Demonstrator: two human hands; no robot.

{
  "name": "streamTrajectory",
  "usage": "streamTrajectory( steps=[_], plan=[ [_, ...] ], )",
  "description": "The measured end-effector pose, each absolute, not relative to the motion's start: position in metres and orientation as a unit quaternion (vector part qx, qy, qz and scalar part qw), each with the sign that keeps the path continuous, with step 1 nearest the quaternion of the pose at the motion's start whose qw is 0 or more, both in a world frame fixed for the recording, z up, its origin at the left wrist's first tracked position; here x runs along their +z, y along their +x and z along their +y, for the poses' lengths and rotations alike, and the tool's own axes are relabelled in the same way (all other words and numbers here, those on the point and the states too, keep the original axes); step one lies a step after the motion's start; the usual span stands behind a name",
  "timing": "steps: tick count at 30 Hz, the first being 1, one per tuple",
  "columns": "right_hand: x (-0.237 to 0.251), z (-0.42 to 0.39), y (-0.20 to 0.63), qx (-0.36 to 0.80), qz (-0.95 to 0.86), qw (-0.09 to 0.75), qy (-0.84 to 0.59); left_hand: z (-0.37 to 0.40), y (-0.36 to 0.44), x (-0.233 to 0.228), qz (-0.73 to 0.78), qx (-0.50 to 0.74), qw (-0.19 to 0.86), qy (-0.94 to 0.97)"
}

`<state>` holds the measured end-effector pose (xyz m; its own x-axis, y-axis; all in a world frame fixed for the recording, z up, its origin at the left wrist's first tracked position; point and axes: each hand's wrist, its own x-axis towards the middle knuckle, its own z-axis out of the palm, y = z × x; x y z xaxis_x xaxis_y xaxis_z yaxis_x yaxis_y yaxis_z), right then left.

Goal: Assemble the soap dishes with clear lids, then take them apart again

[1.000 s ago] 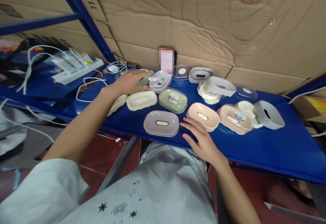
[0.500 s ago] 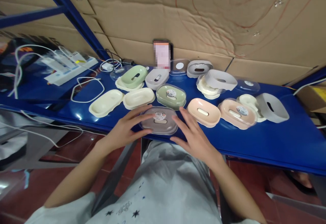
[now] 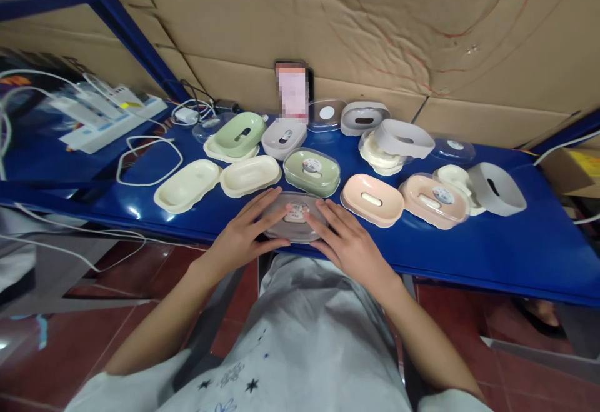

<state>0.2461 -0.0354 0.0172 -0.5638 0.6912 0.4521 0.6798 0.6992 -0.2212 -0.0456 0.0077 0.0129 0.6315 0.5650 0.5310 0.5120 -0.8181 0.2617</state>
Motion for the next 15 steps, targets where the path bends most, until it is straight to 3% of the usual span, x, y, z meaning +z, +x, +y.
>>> streamTrajectory(
  steps=[15],
  plan=[
    [0.0181, -0.0366, 0.2431, 0.024, -0.882, 0.241, -0.403, 0.0049, -0.0479, 0.0073, 0.318, 0.31, 0.015, 0.896]
  ],
)
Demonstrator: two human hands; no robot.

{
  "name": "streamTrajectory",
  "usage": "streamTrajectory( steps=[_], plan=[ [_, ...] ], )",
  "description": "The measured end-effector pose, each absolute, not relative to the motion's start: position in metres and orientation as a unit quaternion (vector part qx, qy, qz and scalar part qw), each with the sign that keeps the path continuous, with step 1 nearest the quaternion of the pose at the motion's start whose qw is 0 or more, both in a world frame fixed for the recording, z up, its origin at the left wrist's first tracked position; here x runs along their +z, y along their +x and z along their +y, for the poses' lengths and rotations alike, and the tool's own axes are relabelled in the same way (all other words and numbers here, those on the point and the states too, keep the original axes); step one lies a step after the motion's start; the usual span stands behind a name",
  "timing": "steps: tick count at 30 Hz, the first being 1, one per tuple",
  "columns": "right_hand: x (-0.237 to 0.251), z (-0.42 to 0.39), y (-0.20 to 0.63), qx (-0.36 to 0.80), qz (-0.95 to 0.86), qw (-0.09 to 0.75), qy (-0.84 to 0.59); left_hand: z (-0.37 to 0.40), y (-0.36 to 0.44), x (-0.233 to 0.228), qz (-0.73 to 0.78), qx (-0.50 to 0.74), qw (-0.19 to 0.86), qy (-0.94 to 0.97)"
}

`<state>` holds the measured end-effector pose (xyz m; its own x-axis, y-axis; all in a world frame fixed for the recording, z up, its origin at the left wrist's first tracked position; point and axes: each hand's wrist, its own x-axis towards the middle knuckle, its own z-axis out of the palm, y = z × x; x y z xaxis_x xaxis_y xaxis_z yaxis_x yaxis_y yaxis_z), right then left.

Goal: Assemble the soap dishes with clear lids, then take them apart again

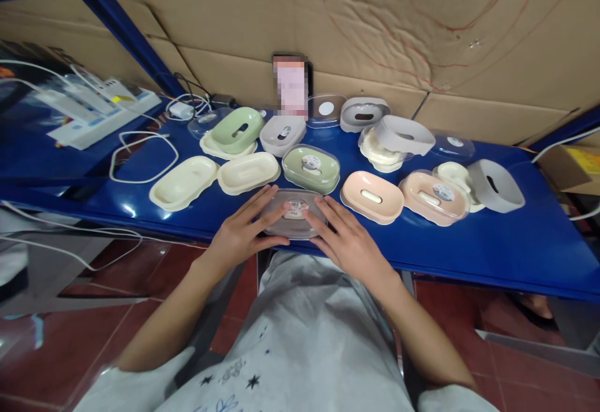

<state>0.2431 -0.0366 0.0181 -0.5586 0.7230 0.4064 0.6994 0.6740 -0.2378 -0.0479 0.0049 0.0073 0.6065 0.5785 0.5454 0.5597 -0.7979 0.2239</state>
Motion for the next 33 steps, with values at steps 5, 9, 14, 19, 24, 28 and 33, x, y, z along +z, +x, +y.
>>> streamTrajectory(
  steps=[5, 9, 14, 19, 24, 28, 33],
  plan=[
    [0.018, -0.037, 0.243, 0.024, -0.883, 0.242, -0.4, 0.004, -0.048, 0.007, 0.318, 0.314, 0.012, 0.895],
    [0.02, -0.037, 0.243, 0.03, -0.883, 0.247, -0.398, 0.006, -0.044, 0.008, 0.313, 0.332, 0.04, 0.889],
    [0.021, -0.037, 0.243, 0.017, -0.88, 0.255, -0.4, 0.007, -0.051, 0.012, 0.318, 0.315, 0.062, 0.892],
    [0.016, -0.037, 0.244, -0.015, -0.851, 0.276, -0.447, 0.011, -0.096, 0.02, 0.496, 0.323, -0.034, 0.805],
    [0.013, -0.037, 0.242, -0.031, -0.835, 0.284, -0.471, 0.005, -0.14, 0.016, 0.647, 0.256, -0.069, 0.715],
    [0.014, -0.036, 0.242, -0.023, -0.835, 0.278, -0.474, -0.001, -0.149, 0.011, 0.652, 0.258, -0.058, 0.71],
    [0.015, -0.035, 0.24, -0.01, -0.848, 0.257, -0.463, -0.001, -0.15, 0.013, 0.646, 0.275, -0.069, 0.709]
  ],
)
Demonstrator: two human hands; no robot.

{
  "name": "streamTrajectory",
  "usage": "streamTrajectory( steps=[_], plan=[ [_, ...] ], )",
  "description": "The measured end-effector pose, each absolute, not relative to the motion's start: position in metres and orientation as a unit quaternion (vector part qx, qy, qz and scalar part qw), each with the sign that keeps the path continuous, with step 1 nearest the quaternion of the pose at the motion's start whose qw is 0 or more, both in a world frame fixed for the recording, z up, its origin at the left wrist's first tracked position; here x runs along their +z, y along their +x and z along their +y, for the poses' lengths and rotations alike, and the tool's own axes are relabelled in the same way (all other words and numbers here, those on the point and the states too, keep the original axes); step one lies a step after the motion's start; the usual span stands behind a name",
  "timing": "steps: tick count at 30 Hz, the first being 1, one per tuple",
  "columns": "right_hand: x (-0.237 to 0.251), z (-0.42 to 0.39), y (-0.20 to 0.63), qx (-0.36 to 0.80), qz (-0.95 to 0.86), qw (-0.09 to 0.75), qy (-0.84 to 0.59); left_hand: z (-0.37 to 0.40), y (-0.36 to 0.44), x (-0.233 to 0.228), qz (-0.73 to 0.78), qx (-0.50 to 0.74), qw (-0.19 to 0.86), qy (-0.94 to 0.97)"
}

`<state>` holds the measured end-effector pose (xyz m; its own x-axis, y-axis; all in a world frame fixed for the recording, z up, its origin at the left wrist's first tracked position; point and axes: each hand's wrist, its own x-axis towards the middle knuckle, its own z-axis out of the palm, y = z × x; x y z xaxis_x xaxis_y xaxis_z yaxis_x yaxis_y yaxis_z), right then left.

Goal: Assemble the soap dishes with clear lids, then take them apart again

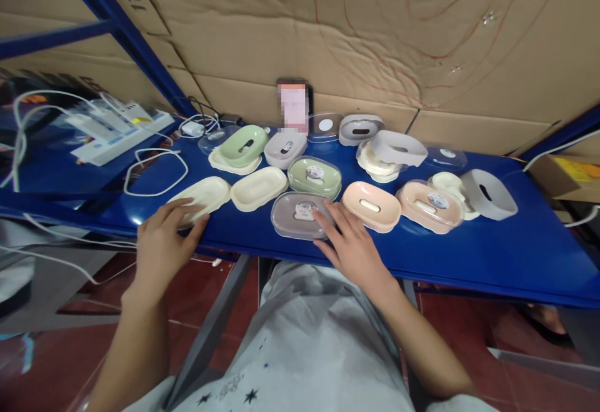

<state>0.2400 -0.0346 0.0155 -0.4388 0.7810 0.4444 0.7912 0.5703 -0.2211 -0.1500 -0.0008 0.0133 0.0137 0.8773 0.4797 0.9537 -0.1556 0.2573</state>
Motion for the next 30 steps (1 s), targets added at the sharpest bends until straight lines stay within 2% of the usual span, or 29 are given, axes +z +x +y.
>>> streamTrajectory(
  steps=[3, 7, 12, 17, 22, 30],
  plan=[
    [0.018, -0.037, 0.242, -0.014, -0.853, 0.258, -0.453, -0.001, -0.154, 0.013, -0.637, -0.287, 0.07, -0.712],
    [0.026, -0.048, 0.268, -0.053, -0.834, 0.308, -0.455, -0.003, -0.158, 0.011, -0.642, -0.295, 0.073, -0.704],
    [0.035, -0.072, 0.341, -0.154, -0.721, 0.346, -0.58, -0.005, -0.159, 0.008, -0.646, -0.327, 0.047, -0.688],
    [0.024, -0.086, 0.427, -0.2, -0.645, 0.294, -0.676, -0.01, -0.146, 0.011, -0.596, -0.379, 0.058, -0.706],
    [0.02, -0.066, 0.505, -0.219, -0.571, 0.251, -0.75, -0.027, -0.11, 0.021, -0.463, -0.382, 0.043, -0.798],
    [0.01, -0.029, 0.541, -0.183, -0.553, 0.187, -0.791, -0.073, -0.013, 0.025, -0.212, -0.318, -0.01, -0.924]
  ],
)
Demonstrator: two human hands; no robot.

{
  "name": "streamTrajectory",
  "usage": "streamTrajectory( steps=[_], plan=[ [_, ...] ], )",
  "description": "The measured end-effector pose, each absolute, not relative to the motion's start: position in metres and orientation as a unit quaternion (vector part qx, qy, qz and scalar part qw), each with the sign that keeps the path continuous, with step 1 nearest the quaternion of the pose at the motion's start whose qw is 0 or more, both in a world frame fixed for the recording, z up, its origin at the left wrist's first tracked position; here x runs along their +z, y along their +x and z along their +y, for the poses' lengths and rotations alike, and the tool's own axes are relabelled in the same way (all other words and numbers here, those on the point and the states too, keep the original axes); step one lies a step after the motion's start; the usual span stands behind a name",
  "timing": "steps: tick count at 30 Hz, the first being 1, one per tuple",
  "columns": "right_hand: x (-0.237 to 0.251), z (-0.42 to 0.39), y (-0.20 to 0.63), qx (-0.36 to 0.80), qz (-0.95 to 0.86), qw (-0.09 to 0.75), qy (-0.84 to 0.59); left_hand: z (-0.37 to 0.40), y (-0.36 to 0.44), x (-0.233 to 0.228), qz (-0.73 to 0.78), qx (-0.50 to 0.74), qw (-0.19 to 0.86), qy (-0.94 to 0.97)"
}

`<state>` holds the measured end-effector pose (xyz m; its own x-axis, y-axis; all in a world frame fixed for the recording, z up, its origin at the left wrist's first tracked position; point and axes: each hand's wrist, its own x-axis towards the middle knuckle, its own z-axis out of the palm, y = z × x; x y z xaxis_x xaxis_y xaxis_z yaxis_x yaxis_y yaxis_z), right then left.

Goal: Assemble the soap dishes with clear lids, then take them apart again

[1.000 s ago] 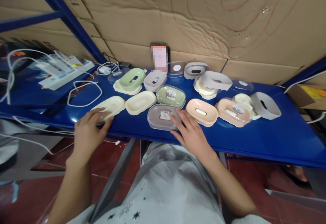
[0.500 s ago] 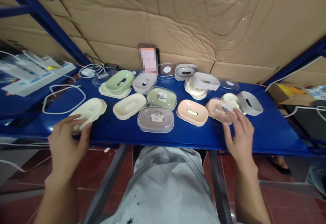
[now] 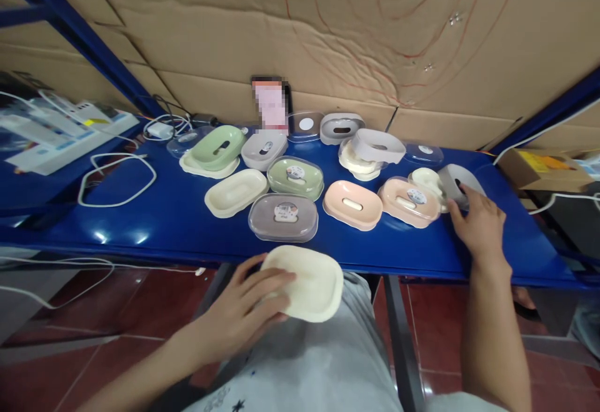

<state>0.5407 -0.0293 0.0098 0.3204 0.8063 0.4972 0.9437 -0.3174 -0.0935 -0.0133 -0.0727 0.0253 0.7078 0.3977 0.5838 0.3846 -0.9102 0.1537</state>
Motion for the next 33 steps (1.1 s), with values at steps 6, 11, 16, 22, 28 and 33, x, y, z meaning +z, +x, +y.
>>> streamTrajectory(
  steps=[6, 11, 16, 22, 28, 33],
  plan=[
    [-0.005, -0.036, 0.551, -0.192, -0.562, 0.226, -0.773, -0.06, 0.037, 0.003, 0.181, 0.298, -0.021, 0.937],
    [-0.009, -0.035, 0.555, -0.185, -0.568, 0.237, -0.766, -0.052, 0.057, -0.01, 0.207, 0.258, -0.031, 0.943],
    [-0.004, -0.038, 0.546, -0.207, -0.556, 0.267, -0.759, -0.046, 0.058, -0.013, 0.25, 0.254, -0.02, 0.934],
    [0.005, -0.056, 0.506, -0.271, -0.584, 0.328, -0.692, -0.039, 0.047, -0.005, 0.251, 0.29, 0.021, 0.923],
    [-0.001, -0.045, 0.545, -0.231, -0.522, 0.26, -0.779, -0.037, 0.039, 0.002, 0.26, 0.293, 0.037, 0.919],
    [-0.002, -0.039, 0.584, -0.193, -0.522, 0.219, -0.801, -0.036, 0.035, 0.005, 0.279, 0.296, 0.05, 0.912]
  ],
)
